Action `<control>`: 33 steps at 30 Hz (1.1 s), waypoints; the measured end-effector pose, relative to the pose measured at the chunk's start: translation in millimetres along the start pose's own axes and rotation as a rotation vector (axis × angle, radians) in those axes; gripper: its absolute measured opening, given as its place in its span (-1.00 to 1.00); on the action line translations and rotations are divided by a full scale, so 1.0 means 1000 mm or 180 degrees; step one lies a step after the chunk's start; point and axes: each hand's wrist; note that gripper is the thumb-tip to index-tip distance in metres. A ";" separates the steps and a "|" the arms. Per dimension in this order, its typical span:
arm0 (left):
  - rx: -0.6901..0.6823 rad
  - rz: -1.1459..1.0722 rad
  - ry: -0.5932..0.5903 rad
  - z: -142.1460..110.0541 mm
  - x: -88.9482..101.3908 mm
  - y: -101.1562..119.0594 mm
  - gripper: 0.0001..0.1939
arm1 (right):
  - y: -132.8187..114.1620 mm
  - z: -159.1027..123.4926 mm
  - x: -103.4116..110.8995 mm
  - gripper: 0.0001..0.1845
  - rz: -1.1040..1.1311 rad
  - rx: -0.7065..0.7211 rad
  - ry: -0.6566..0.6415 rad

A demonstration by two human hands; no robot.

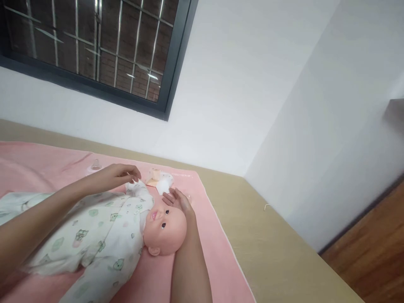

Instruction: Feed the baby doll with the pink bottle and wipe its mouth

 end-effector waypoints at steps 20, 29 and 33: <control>-0.0106 -0.0103 0.0339 -0.008 -0.015 0.003 -0.52 | -0.051 -0.039 -0.035 -0.55 -0.1261 -0.0210 -0.0833; -0.0569 -0.0763 0.0110 -0.016 -0.013 0.023 -0.35 | -0.084 -0.104 -0.117 -0.58 -0.3166 0.0037 -0.2215; -0.0735 -0.0932 0.0019 -0.022 0.003 0.027 -0.59 | -0.082 -0.125 -0.139 -0.63 -0.3551 0.0351 -0.2486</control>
Point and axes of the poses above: each hand's wrist, its own z-axis towards the middle knuckle, its own x-axis out of the back of the hand, y = z × x, and after that the axes turned 13 degrees about z, right-handed
